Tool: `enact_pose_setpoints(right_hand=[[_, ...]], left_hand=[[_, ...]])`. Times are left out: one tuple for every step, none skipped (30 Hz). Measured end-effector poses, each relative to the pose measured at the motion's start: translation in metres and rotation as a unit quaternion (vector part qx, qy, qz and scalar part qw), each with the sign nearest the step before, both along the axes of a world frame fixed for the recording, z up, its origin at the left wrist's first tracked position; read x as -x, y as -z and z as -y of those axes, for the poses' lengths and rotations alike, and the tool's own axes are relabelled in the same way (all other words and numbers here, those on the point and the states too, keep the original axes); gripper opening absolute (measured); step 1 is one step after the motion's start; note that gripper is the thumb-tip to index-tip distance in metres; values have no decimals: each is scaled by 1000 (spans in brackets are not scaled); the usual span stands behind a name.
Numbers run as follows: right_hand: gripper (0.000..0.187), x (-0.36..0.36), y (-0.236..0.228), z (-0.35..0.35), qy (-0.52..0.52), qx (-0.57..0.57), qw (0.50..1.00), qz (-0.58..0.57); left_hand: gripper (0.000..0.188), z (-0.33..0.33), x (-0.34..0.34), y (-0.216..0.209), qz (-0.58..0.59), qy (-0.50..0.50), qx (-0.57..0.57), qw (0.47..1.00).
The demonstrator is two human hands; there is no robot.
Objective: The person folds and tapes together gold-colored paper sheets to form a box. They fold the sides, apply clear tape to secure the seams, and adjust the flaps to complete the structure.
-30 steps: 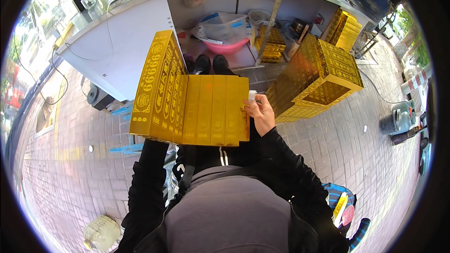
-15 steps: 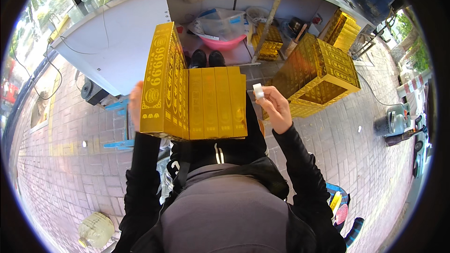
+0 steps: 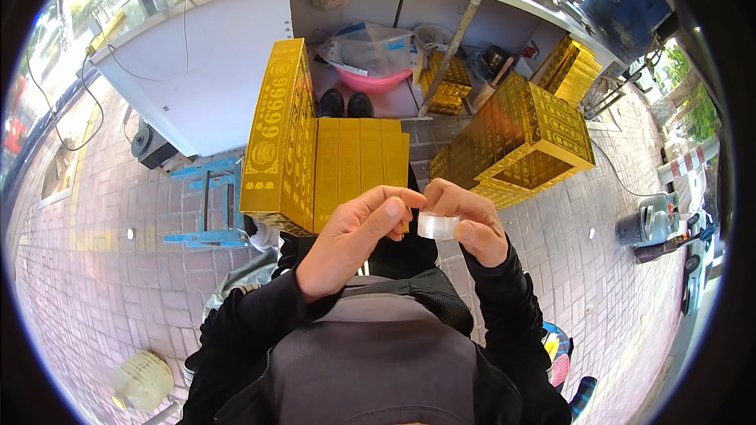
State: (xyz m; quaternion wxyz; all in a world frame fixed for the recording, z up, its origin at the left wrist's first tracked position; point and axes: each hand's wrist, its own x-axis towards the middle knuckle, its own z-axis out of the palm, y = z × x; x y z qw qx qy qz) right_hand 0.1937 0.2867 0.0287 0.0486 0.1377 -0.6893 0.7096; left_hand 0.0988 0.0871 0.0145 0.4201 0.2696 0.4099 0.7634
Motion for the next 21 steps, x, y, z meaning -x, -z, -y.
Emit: enact_pose_setpoints(right_hand=[[35, -1, 0, 0, -1, -8, 1000, 2], [35, -1, 0, 0, -5, -5, 1000, 21], [33, -2, 0, 0, -13, -2, 999, 32], [31, -2, 0, 1, -14, 8, 999, 37], [29, -2, 0, 2, -11, 13, 999, 48], [27, -2, 1, 3, -4, 16, 999, 45], [25, -2, 1, 4, 7, 13, 999, 49], [24, -1, 0, 6, 7, 14, 999, 37], [22, 0, 0, 7, 49, -47, 998, 4], [21, 1, 0, 9, 80, -104, 990, -45], [20, 2, -1, 11, 118, -151, 978, -78], [21, 3, -2, 14, 120, -152, 976, -97], [23, 2, -4, 17, 130, -145, 976, -100], [26, 1, -6, 21, 139, -138, 975, -104], [28, -1, -9, 24, 153, -142, 972, -107], [31, -4, -13, 28, 167, -146, 969, -110], [34, -6, -16, 31, 177, -147, 966, -118], [40, -10, -22, 34, 176, -138, 971, -80], [40, -12, -27, 35, 183, -217, 952, -118], [40, -14, -32, 37, 190, -287, 926, -155], [40, -16, -38, 37, 202, -359, 898, -158]], left_hand=[[34, -1, 1, 3, 0, 3, 0, 1000], [30, -1, 1, 5, 0, 6, 1, 1000], [26, 0, 1, 7, -2, 13, 4, 1000], [24, 1, 0, 8, 7, 1, -1, 1000], [23, 3, 0, 8, 14, -7, -4, 1000], [21, 3, 1, 9, 21, -16, -8, 1000], [19, 4, 1, 10, 20, -21, -17, 999], [16, 4, 2, 10, 20, -27, -26, 999], [13, 4, 2, 10, 25, -37, -44, 998], [12, 4, 3, 10, -7, -62, -41, 997], [10, 4, 2, 9, -33, -90, -45, 994], [9, 4, 1, 8, -62, -120, -52, 990], [9, 4, 1, 7, -97, -162, -44, 981], [10, 5, -1, 5, -135, -205, -39, 969], [10, 7, -2, 3, -175, -239, -16, 955], [11, 9, -4, 0, -248, -273, -5, 929], [12, 11, -5, -3, -323, -295, 24, 899], [13, 14, -5, -6, -381, -331, 53, 862], [14, 17, -6, -10, -421, -334, 55, 841], [15, 20, -6, -13, -448, -353, 56, 820], [16, 24, -6, -16, -487, -359, 61, 794]])
